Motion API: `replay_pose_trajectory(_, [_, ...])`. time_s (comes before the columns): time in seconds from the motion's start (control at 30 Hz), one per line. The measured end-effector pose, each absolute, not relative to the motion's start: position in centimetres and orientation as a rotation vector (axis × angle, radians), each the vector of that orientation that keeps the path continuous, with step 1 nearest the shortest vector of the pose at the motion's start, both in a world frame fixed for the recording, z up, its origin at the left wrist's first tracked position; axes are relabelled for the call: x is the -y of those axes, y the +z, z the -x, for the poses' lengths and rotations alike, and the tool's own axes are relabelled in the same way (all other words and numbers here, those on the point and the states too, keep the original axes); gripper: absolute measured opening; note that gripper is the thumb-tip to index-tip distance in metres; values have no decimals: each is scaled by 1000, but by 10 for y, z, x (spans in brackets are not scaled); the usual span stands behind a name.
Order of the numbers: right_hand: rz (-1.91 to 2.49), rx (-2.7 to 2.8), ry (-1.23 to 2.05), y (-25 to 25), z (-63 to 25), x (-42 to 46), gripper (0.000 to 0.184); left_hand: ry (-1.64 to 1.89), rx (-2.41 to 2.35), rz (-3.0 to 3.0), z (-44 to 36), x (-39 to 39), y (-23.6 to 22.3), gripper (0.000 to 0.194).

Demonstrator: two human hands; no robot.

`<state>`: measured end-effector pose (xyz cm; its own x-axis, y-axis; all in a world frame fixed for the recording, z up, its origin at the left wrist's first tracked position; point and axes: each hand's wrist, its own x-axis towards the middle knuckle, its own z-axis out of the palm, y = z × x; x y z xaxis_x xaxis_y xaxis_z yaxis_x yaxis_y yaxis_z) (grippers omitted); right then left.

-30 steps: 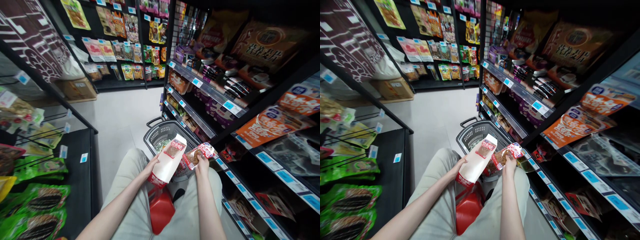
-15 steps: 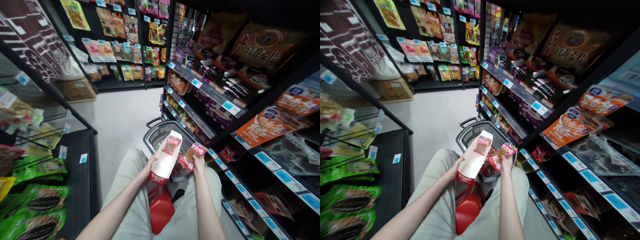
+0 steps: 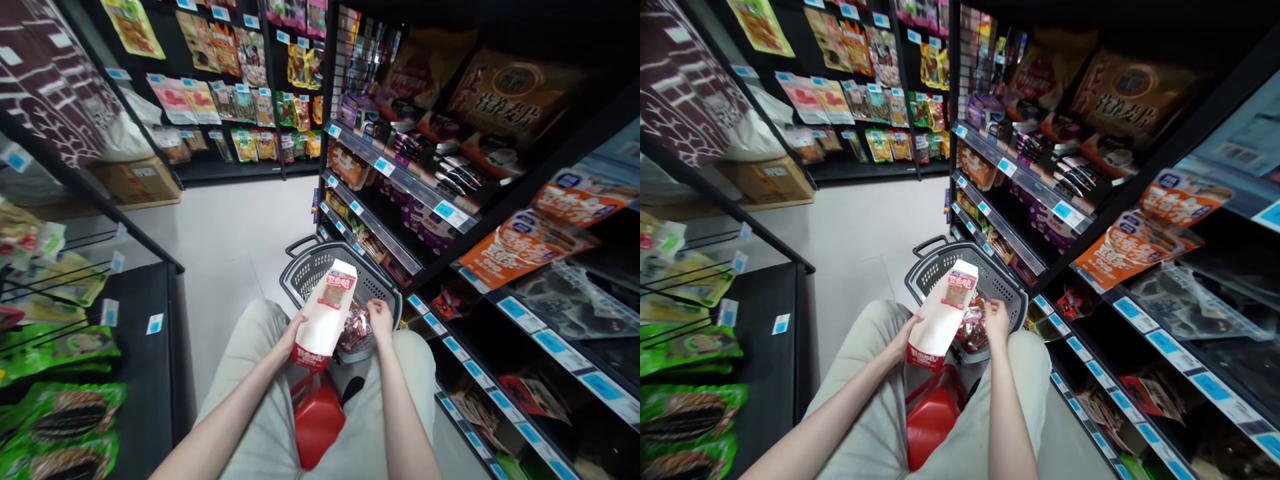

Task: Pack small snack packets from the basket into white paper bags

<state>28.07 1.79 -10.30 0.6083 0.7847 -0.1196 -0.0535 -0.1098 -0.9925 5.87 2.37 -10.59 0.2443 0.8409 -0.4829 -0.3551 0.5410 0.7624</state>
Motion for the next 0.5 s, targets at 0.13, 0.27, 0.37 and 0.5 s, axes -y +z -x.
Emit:
replay_pose_trajectory(0.13, [1694,1079,938,-84,-238,5,25,859,-1053,-496,-62,-19,-96,54])
replay_pose_trajectory(0.27, [2024,1339,737,-45,-219,29,19,800,-975,-584,-70,0,-79,57])
replay_pose_trajectory(0.37, [2197,1403,609,3,-241,63,23,714,-731,-743,-74,16,-62,68])
replay_pose_trajectory(0.5, [2124,1355,681,64,-306,150,32,584,-551,-954,-64,8,-58,78])
